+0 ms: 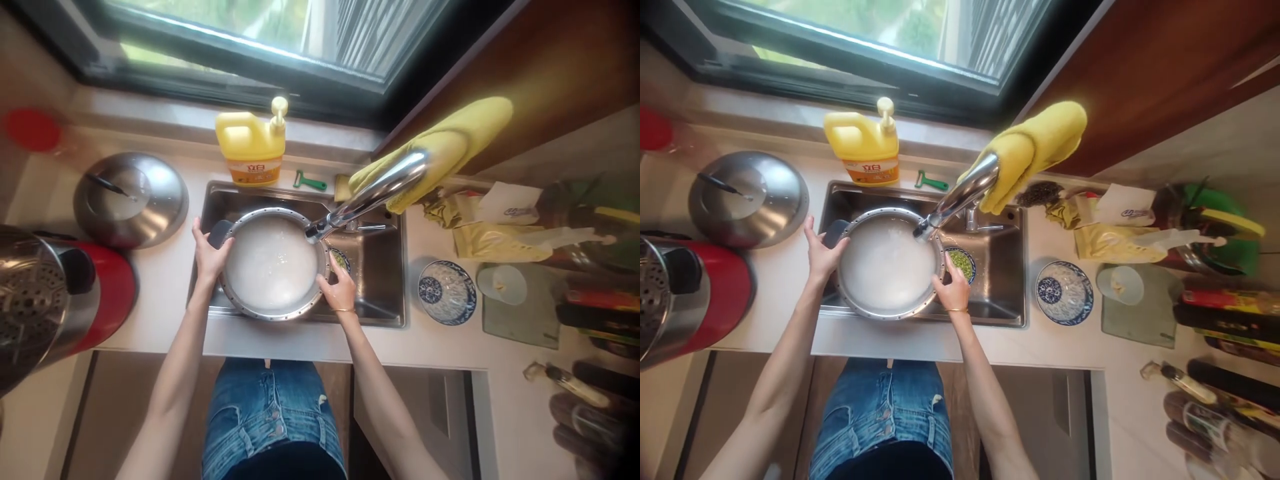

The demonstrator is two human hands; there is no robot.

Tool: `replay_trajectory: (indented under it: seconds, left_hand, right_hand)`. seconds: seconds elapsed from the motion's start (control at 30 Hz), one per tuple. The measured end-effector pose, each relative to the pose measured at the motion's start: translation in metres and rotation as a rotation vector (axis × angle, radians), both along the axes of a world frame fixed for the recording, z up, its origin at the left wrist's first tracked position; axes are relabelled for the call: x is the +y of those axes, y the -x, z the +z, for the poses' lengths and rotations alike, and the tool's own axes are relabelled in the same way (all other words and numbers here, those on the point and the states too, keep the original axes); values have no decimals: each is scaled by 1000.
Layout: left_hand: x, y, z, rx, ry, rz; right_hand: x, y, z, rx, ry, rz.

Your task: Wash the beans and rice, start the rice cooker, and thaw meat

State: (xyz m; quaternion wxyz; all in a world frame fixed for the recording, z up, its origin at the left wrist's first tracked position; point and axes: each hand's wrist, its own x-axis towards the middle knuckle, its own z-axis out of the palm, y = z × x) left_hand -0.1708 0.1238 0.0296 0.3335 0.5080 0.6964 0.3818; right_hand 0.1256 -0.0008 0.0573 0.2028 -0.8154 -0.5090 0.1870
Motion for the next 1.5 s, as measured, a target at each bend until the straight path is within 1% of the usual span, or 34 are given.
replay_trajectory:
  seconds: [0.17, 0.23, 0.3, 0.5, 0.67, 0.8, 0.9, 1.0, 1.1, 1.2, 1.33, 1.5]
  left_hand:
    - [-10, 5, 15, -18, 37, 26]
    - [-12, 7, 20, 1, 40, 24]
    - [-14, 8, 24, 10, 46, 2]
    - [-21, 13, 32, -3, 36, -52]
    - [-29, 19, 36, -5, 5, -42]
    - [-34, 13, 34, -13, -12, -40]
    - [-39, 7, 32, -21, -34, -66]
    - [-42, 6, 34, -30, -21, -65]
    - [-40, 13, 42, 1, 29, -53]
    - [-33, 24, 51, 56, 47, -81]
    - [-23, 37, 61, 103, 0, -157]
    - [-15, 48, 75, 153, -50, -228]
  right_hand:
    - [-7, 5, 11, 11, -13, 28]
    - [-11, 9, 12, 38, -20, 26]
    - [-16, 10, 12, 47, -32, -4]
    - [-38, 17, 12, 80, -80, -37]
    - [-51, 26, 16, 89, -94, -77]
    - [-62, 24, 24, 54, -102, -113]
    - [-69, 20, 27, 29, -120, -139]
    - [-75, 22, 28, 42, -117, -141]
    - [-81, 33, 26, 110, -98, -113]
    - [-88, 49, 23, 172, -68, -121]
    - [-97, 67, 19, 224, -14, -160]
    - [-101, 83, 16, 307, 30, -150]
